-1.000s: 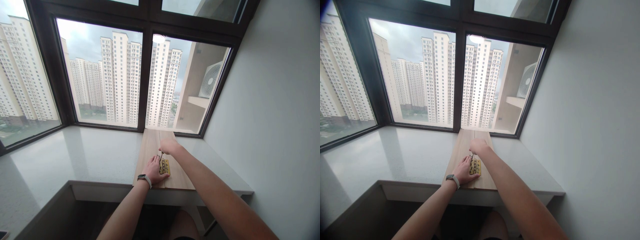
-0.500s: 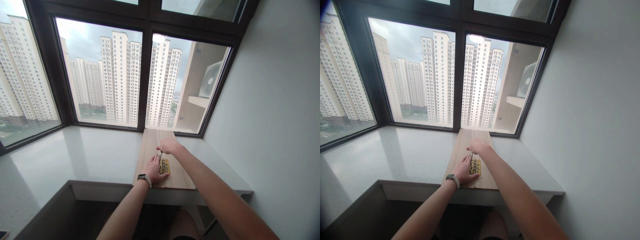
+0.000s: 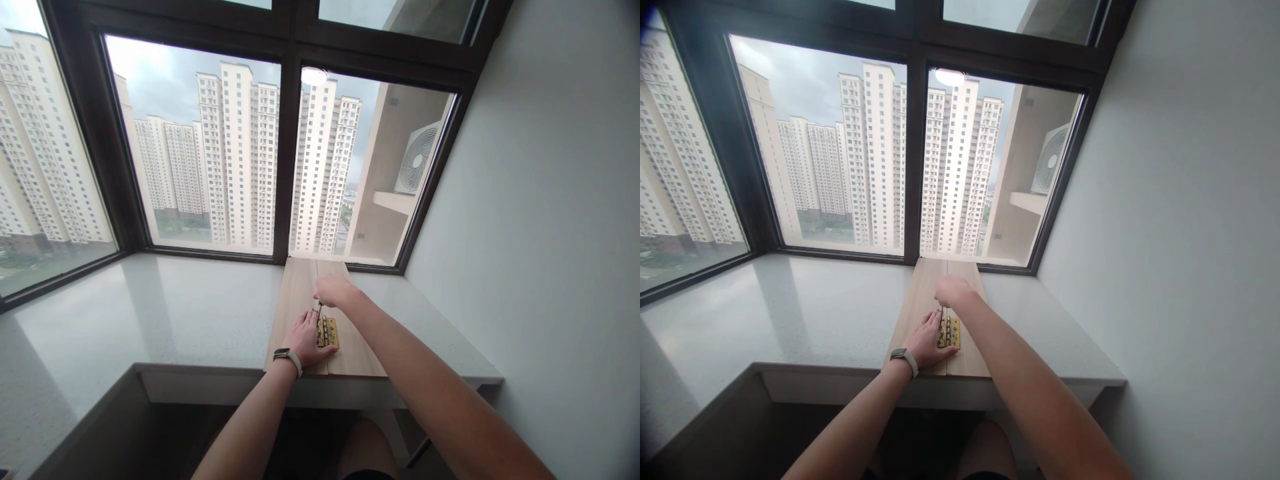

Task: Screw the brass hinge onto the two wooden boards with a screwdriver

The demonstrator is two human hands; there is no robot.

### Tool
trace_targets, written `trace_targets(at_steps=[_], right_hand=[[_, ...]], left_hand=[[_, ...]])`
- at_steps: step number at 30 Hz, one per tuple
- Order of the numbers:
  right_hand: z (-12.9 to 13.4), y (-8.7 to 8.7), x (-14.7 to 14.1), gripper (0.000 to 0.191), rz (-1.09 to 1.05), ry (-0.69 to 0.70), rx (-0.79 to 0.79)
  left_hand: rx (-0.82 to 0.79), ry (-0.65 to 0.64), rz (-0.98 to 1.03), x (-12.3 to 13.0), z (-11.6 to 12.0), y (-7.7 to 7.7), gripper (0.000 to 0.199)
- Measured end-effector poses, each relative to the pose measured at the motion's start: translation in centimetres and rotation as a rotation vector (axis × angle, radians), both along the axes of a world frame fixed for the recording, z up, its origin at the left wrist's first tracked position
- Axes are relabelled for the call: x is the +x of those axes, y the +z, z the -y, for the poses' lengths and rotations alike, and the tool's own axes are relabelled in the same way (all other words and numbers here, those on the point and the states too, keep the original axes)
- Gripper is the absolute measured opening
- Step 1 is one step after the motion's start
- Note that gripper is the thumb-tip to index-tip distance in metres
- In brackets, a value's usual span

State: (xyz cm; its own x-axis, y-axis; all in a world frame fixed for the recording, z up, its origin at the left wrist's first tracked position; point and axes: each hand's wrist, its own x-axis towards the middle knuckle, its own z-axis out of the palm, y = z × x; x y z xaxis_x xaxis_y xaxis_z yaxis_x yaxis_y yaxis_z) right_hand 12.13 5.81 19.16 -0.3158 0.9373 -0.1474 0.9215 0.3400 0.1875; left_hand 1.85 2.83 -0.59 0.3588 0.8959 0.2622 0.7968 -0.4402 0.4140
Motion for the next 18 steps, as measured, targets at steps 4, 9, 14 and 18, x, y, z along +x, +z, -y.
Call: trace_targets(at_steps=[4,9,14,18], right_hand=[[0.20,0.34,0.12,0.021,0.015,0.075,0.007],[0.15,0.32,0.27,0.019,-0.023,0.092,-0.037],[0.25,0.13,-0.13,0.038,-0.050,0.015,-0.061],[0.26,0.10,-0.50,0.036,0.025,0.003,-0.018]], left_hand=[[-0.005,-0.010,0.006,-0.08,0.07,0.06,0.123],[-0.009,-0.015,0.007,-0.17,-0.05,-0.03,0.124],[-0.019,-0.015,0.009,-0.09,-0.23,-0.21,0.124],[-0.022,-0.017,0.015,0.02,-0.27,-0.32,0.125]])
